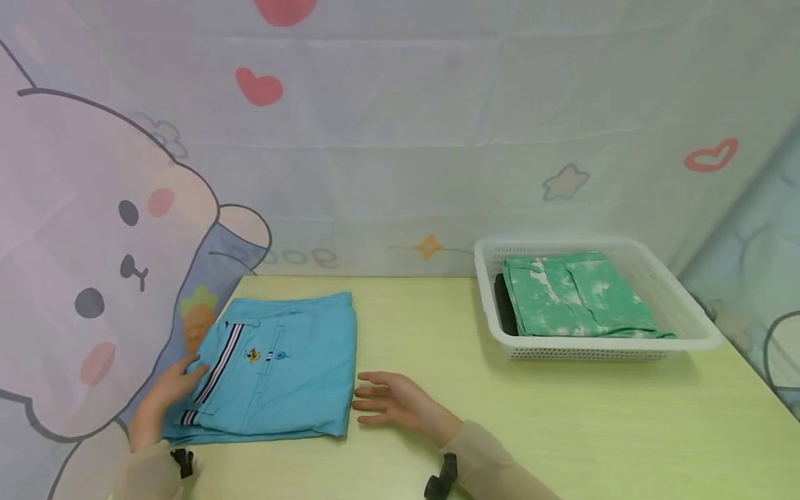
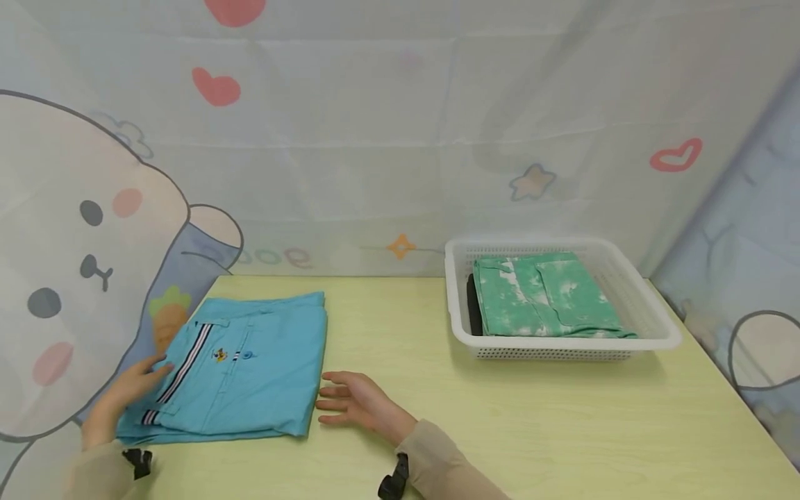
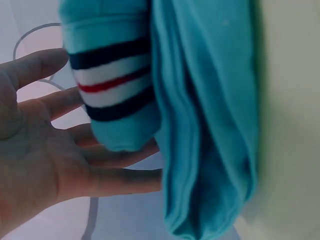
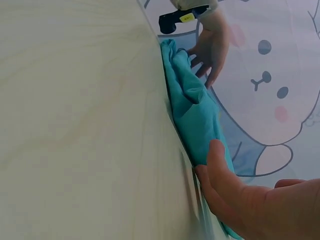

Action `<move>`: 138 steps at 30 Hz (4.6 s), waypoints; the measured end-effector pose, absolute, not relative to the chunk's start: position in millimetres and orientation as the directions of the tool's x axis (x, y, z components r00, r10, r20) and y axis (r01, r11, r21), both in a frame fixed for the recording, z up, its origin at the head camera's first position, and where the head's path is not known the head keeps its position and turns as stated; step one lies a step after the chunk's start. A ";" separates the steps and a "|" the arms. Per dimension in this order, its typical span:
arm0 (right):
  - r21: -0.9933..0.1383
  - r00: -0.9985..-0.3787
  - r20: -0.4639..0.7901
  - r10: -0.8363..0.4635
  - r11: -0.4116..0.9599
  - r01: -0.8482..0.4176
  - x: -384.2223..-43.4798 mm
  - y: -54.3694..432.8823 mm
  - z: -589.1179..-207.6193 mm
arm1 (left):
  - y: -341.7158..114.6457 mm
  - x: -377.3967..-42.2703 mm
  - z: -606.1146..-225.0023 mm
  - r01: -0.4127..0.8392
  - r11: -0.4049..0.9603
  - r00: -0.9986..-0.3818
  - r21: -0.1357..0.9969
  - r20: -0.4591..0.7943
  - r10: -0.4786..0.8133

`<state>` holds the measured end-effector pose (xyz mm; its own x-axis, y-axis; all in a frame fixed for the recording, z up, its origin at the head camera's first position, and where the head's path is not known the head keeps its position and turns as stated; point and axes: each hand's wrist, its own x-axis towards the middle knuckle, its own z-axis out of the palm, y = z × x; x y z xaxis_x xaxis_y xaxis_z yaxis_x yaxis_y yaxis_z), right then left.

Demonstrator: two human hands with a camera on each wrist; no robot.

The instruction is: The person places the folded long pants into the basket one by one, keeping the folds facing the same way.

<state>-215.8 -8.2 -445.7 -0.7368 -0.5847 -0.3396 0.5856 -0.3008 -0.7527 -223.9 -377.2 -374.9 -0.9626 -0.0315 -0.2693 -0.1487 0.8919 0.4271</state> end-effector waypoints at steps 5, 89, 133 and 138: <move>-0.752 -0.740 -0.339 -0.581 -0.306 0.584 -217.3 -13.4 -446.7 | -378.7 -223.6 -375.1 -0.148 0.891 -0.960 0.430 -0.279 -0.024; -0.879 -0.755 -0.384 -0.531 -0.040 0.475 -204.9 63.6 -443.2 | -315.7 -231.5 -380.8 -0.163 0.738 -0.916 0.655 -0.379 0.134; -0.892 -0.769 -0.413 -0.488 0.045 0.450 -194.5 169.4 -445.4 | -233.5 -252.5 -387.6 -0.114 0.669 -0.873 0.735 -0.395 0.285; -0.882 -0.760 -0.428 -0.488 0.044 0.469 -191.9 174.4 -444.3 | -229.4 -254.2 -387.8 -0.117 0.667 -0.870 0.735 -0.400 0.288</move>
